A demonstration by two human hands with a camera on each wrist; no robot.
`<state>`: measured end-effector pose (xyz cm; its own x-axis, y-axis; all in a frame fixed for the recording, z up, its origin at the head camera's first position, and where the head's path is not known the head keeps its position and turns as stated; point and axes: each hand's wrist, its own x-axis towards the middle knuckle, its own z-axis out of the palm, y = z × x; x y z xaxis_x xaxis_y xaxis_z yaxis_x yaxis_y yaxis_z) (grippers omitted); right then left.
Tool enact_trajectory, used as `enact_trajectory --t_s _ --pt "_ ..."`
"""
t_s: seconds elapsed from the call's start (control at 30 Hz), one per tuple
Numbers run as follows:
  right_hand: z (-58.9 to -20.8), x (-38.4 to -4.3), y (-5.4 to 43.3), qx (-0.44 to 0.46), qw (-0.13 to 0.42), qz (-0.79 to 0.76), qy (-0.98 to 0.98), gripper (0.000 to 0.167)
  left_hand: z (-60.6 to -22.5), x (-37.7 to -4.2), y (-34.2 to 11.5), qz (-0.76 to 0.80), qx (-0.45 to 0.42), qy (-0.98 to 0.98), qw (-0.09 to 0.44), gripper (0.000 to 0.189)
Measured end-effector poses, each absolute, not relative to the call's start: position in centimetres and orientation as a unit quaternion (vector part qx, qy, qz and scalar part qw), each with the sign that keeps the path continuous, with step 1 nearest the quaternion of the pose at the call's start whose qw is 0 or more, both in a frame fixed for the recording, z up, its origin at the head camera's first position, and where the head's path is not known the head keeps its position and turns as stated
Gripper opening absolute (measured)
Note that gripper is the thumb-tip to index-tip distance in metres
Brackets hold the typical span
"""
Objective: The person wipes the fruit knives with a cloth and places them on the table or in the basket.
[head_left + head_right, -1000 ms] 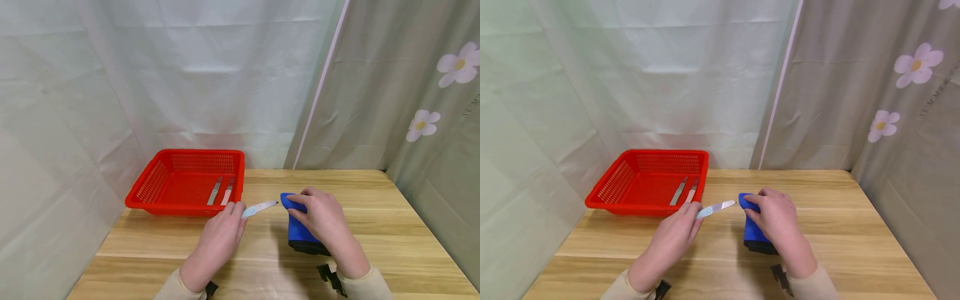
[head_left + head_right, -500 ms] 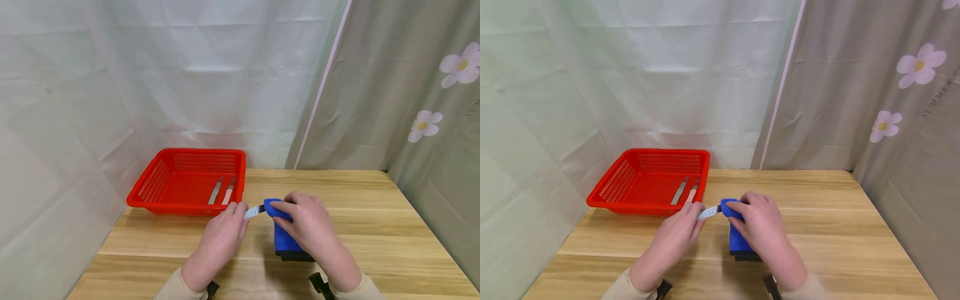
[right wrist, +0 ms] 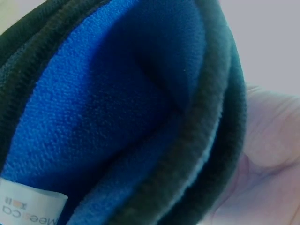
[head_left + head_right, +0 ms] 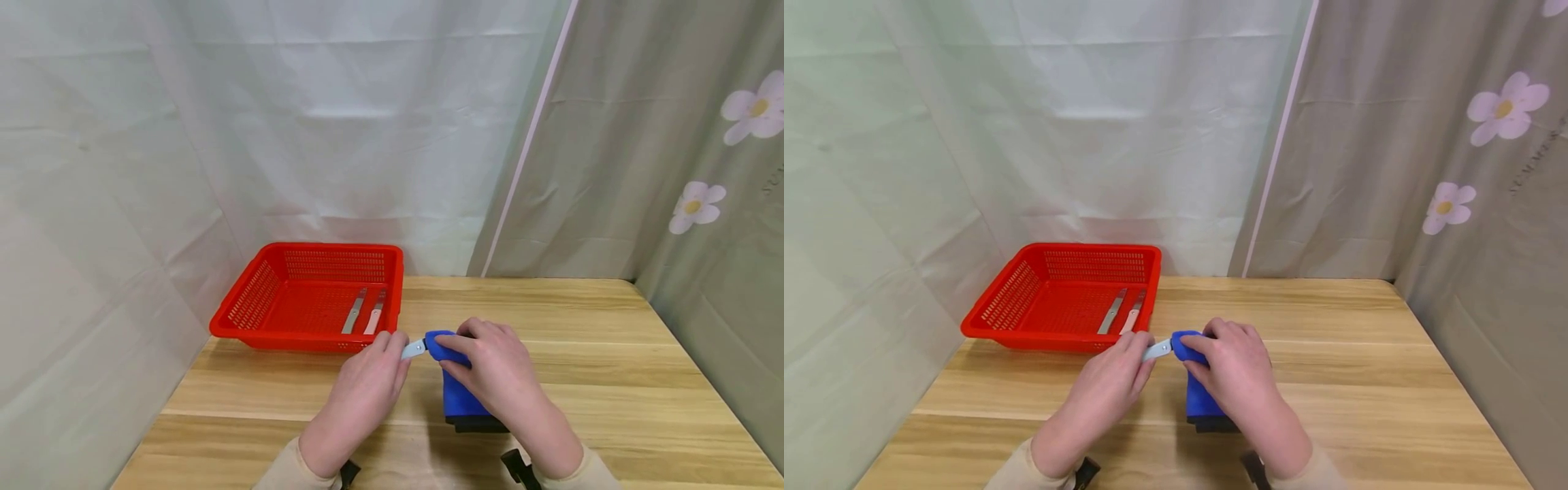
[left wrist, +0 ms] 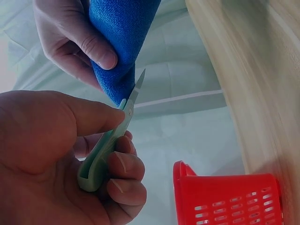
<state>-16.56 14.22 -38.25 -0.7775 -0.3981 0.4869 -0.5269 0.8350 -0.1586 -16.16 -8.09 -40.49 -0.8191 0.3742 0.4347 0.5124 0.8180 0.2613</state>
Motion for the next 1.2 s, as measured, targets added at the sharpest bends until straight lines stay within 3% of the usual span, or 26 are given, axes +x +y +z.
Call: enact_trajectory --t_s 0.3,0.7,1.2 --pt "-38.3 -16.7 14.5 0.237 0.209 0.143 -0.938 0.04 -40.5 -16.2 -8.1 -0.181 -0.239 -0.935 0.19 0.026" --pt "-38.6 -17.6 15.9 0.235 0.243 0.143 -0.93 0.039 -40.2 -16.3 -8.1 -0.179 -0.22 -0.946 0.159 0.026" --pt "-38.3 -18.1 17.8 0.201 0.216 0.129 -0.947 0.037 -40.1 -16.2 -8.3 -0.184 -0.217 -0.945 0.164 0.028"
